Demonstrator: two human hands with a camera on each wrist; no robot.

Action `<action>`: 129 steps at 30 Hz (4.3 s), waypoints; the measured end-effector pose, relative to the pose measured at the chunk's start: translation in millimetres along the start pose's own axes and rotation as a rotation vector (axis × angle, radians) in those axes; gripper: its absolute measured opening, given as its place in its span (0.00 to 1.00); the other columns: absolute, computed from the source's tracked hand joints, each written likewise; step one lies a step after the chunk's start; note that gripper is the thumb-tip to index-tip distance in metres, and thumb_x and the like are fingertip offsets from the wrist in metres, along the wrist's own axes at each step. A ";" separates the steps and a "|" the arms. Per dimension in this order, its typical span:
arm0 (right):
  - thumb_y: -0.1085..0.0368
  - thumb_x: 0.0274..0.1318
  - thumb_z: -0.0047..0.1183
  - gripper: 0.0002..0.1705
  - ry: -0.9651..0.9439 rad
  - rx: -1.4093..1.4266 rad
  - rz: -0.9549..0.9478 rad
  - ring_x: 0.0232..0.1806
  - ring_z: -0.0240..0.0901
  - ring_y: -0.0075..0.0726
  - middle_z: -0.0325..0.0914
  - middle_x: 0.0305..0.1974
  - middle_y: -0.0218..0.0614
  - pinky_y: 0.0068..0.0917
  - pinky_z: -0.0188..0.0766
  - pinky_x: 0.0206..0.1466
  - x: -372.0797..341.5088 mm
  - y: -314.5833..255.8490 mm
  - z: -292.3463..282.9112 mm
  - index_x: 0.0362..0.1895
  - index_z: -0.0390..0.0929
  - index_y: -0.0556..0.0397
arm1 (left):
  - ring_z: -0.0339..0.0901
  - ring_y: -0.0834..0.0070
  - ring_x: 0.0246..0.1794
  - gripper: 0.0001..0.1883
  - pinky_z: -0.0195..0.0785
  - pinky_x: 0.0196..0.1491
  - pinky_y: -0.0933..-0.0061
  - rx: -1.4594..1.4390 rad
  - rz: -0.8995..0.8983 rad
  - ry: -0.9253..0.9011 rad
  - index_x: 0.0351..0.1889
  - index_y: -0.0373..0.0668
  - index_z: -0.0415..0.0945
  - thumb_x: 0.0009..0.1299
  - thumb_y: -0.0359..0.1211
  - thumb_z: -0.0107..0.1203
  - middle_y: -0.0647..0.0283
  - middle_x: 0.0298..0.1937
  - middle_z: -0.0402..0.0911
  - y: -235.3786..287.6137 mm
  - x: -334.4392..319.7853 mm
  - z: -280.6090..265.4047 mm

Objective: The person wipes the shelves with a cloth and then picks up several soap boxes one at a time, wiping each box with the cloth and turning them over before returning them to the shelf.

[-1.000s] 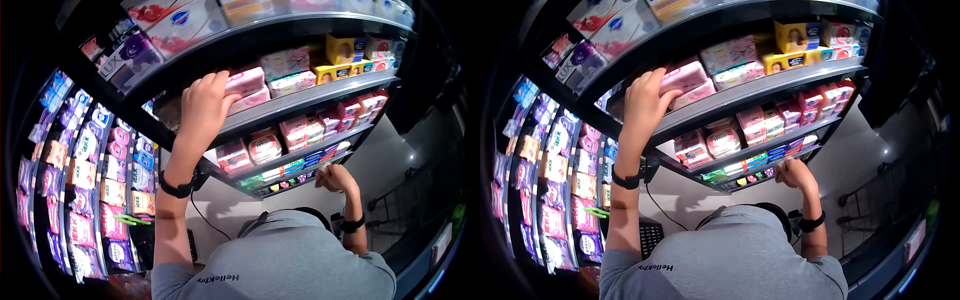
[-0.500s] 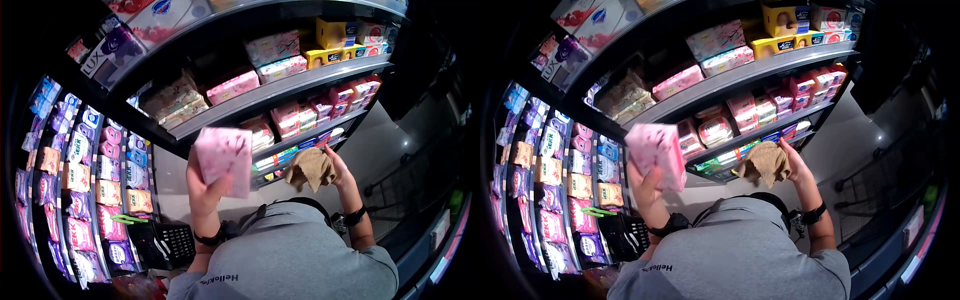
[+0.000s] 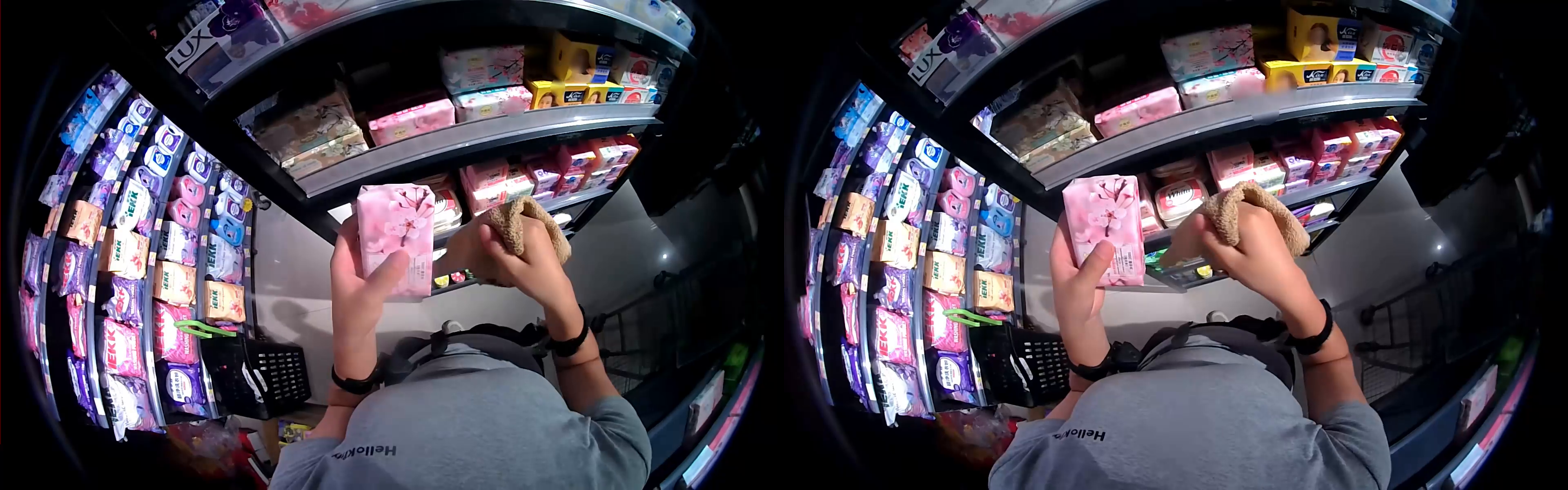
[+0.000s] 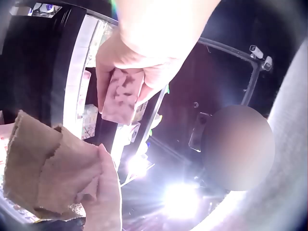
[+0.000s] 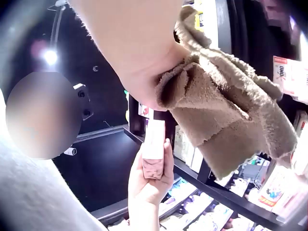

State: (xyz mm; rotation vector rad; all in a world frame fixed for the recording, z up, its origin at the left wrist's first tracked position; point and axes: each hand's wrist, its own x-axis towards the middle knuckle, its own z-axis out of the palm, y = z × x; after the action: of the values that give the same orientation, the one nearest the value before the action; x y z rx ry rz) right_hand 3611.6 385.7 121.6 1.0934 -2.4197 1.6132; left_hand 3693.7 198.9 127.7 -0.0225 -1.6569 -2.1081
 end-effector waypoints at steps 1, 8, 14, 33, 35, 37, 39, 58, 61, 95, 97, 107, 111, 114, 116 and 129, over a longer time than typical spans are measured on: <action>0.66 0.42 0.49 0.07 0.123 -0.132 -0.170 0.25 0.67 0.46 0.69 0.21 0.41 0.31 0.64 0.30 2.6 6.8 3.5 0.28 0.71 0.56 | 0.68 0.76 0.45 0.29 0.61 0.48 0.76 0.021 0.011 0.000 0.51 0.33 0.57 0.52 0.27 0.57 0.61 0.44 0.69 0.0 -1.0 1.1; 0.67 0.34 0.55 0.13 0.019 -0.009 -0.355 0.32 0.67 0.48 0.70 0.27 0.42 0.34 0.63 0.33 5.9 -14.0 16.2 0.29 0.69 0.56 | 0.67 0.77 0.45 0.31 0.61 0.48 0.76 0.249 0.206 -0.006 0.51 0.33 0.58 0.49 0.26 0.60 0.60 0.45 0.69 3.2 -3.2 1.8; 0.70 0.38 0.48 0.33 -0.415 0.370 -0.449 0.51 0.58 0.37 0.59 0.51 0.47 0.28 0.55 0.53 3.5 -19.6 22.4 0.53 0.55 0.65 | 0.70 0.75 0.42 0.29 0.62 0.45 0.76 0.484 0.336 0.036 0.50 0.28 0.61 0.50 0.26 0.61 0.56 0.42 0.73 19.5 -0.4 -9.6; 0.31 0.48 0.21 0.48 0.334 0.775 0.040 0.61 0.47 0.45 0.50 0.59 0.46 0.36 0.45 0.61 -57.8 -50.4 34.4 0.59 0.48 0.58 | 0.75 0.72 0.32 0.30 0.67 0.37 0.74 0.575 0.547 -0.331 0.43 0.32 0.68 0.42 0.34 0.67 0.55 0.31 0.76 -7.2 -17.5 29.5; 0.28 0.46 0.19 0.48 0.087 1.667 -0.300 0.58 0.54 0.45 0.57 0.56 0.46 0.38 0.52 0.59 -70.3 -13.2 33.7 0.58 0.51 0.57 | 0.73 0.71 0.37 0.32 0.65 0.41 0.73 0.291 0.424 -0.462 0.44 0.33 0.67 0.39 0.31 0.66 0.55 0.36 0.75 -18.3 -23.1 24.5; 0.30 0.48 0.20 0.46 0.410 1.067 0.201 0.58 0.54 0.44 0.56 0.57 0.45 0.38 0.51 0.60 -75.0 -48.8 38.8 0.59 0.51 0.56 | 0.69 0.71 0.44 0.33 0.60 0.48 0.72 0.126 0.330 -0.572 0.46 0.32 0.65 0.40 0.30 0.65 0.57 0.42 0.71 -16.5 -33.1 33.1; 0.31 0.49 0.20 0.46 0.448 1.164 0.279 0.59 0.53 0.44 0.55 0.57 0.45 0.38 0.50 0.60 -88.2 -46.6 49.2 0.59 0.51 0.56 | 0.68 0.70 0.43 0.33 0.62 0.45 0.73 0.078 0.366 -0.405 0.50 0.33 0.59 0.46 0.28 0.62 0.53 0.44 0.69 -26.4 -47.5 46.2; 0.40 0.52 0.35 0.41 -0.053 1.259 0.104 0.60 0.50 0.36 0.53 0.58 0.39 0.30 0.49 0.60 -69.0 -5.2 18.1 0.61 0.45 0.56 | 0.63 0.75 0.47 0.32 0.58 0.49 0.74 0.199 0.316 -0.115 0.55 0.35 0.50 0.57 0.34 0.55 0.60 0.48 0.63 -19.2 -50.7 53.7; 0.38 0.46 0.43 0.47 -0.094 1.047 0.007 0.60 0.50 0.37 0.52 0.58 0.43 0.31 0.51 0.58 -71.9 -10.3 12.7 0.60 0.45 0.58 | 0.61 0.75 0.50 0.29 0.54 0.52 0.75 -0.041 0.270 0.010 0.57 0.35 0.49 0.61 0.32 0.50 0.60 0.50 0.62 -27.8 -60.3 67.9; 0.73 0.44 0.51 0.25 0.186 0.404 -0.178 0.39 0.69 0.34 0.69 0.42 0.40 0.24 0.65 0.39 -66.0 3.2 13.7 0.50 0.61 0.60 | 0.46 0.66 0.62 0.31 0.40 0.60 0.69 0.646 0.644 0.029 0.62 0.34 0.42 0.64 0.36 0.40 0.53 0.62 0.44 -21.9 -29.3 104.0; 0.75 0.43 0.49 0.17 0.325 -0.044 -0.447 0.45 0.67 0.42 0.68 0.44 0.43 0.32 0.60 0.49 -60.7 -0.9 0.7 0.43 0.70 0.59 | 0.33 0.67 0.66 0.41 0.34 0.62 0.67 0.007 0.347 -0.280 0.63 0.37 0.33 0.63 0.53 0.38 0.55 0.65 0.31 -17.3 -30.6 109.5; 0.65 0.50 0.45 0.31 0.260 0.339 -0.086 0.61 0.46 0.45 0.52 0.57 0.48 0.36 0.40 0.61 -74.6 -8.5 -9.6 0.57 0.50 0.63 | 0.57 0.66 0.59 0.33 0.49 0.59 0.69 -0.393 0.237 -0.367 0.61 0.36 0.44 0.61 0.32 0.47 0.49 0.60 0.55 -36.1 -23.1 118.6; 0.69 0.49 0.48 0.27 0.271 0.565 -0.022 0.40 0.63 0.29 0.64 0.43 0.39 0.24 0.60 0.41 -70.8 -14.4 -15.5 0.54 0.54 0.61 | 0.55 0.57 0.59 0.27 0.48 0.59 0.61 -0.249 0.230 -0.301 0.60 0.42 0.48 0.68 0.47 0.29 0.45 0.59 0.54 -39.7 -18.8 113.2; 0.73 0.51 0.45 0.23 0.202 0.771 0.014 0.17 0.59 0.16 0.66 0.27 0.28 0.14 0.52 0.15 -67.6 -21.6 -10.3 0.53 0.54 0.58 | 0.58 0.64 0.57 0.29 0.53 0.57 0.66 -0.199 0.209 -0.141 0.59 0.34 0.51 0.68 0.48 0.28 0.50 0.59 0.56 -49.1 -14.5 101.6; 0.73 0.52 0.44 0.25 0.276 0.709 -0.053 0.16 0.58 0.16 0.65 0.25 0.29 0.15 0.50 0.13 -69.4 -16.9 -1.6 0.54 0.52 0.57 | 0.61 0.68 0.55 0.32 0.55 0.54 0.68 0.144 0.448 0.013 0.58 0.33 0.51 0.67 0.51 0.28 0.53 0.57 0.58 -42.4 -13.1 105.2; 0.65 0.57 0.38 0.15 0.574 0.638 0.042 0.41 0.65 0.25 0.69 0.40 0.34 0.21 0.61 0.45 -60.4 -3.9 -10.8 0.46 0.66 0.62 | 0.63 0.75 0.49 0.30 0.54 0.52 0.75 0.010 0.246 -0.235 0.52 0.34 0.57 0.55 0.35 0.57 0.60 0.47 0.66 -37.4 -15.2 102.7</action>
State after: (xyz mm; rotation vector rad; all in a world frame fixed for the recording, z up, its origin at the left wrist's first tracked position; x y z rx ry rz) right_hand 3655.5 425.7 105.9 0.4838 -1.6125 2.3792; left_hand 3667.0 305.4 117.4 -0.4634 -1.6960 -1.9690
